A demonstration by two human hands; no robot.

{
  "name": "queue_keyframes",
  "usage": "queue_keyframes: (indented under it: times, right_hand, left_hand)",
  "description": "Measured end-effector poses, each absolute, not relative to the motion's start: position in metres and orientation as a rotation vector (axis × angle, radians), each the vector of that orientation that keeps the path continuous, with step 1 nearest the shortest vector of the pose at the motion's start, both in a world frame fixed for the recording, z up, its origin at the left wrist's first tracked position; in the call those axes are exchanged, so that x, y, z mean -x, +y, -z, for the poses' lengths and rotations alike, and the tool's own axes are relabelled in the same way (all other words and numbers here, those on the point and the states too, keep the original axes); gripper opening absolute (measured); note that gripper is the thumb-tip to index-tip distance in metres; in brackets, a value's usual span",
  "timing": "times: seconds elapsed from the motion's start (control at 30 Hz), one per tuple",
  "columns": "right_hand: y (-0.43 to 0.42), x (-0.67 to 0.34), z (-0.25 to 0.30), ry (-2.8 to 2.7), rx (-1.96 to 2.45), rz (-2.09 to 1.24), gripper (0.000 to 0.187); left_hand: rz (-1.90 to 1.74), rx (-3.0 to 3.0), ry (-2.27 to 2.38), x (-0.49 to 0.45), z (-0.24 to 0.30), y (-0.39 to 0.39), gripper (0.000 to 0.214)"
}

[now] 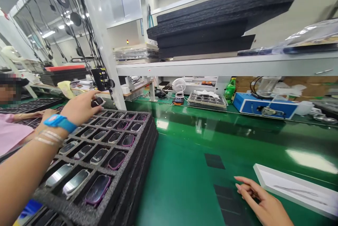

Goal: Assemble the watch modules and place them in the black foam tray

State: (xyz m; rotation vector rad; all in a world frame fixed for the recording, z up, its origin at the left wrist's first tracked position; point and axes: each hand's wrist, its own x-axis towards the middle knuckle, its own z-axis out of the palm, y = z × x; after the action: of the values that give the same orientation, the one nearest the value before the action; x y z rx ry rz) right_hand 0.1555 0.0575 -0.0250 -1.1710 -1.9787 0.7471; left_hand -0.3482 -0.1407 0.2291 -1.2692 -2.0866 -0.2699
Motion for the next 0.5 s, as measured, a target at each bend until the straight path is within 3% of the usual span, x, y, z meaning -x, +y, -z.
queue_keyframes:
  times: [0.17, 0.5]
  right_hand:
    - [0.056, -0.153, 0.026, -2.004, 1.210, -0.689, 0.037]
    - [0.054, -0.145, 0.029, -2.051, 1.237, -0.654, 0.032]
  left_hand:
    - [0.235, 1.211, -2.264, 0.434, -0.224, -0.107, 0.067]
    - [0.327, 1.266, -2.320, 0.503, -0.173, -0.090, 0.076]
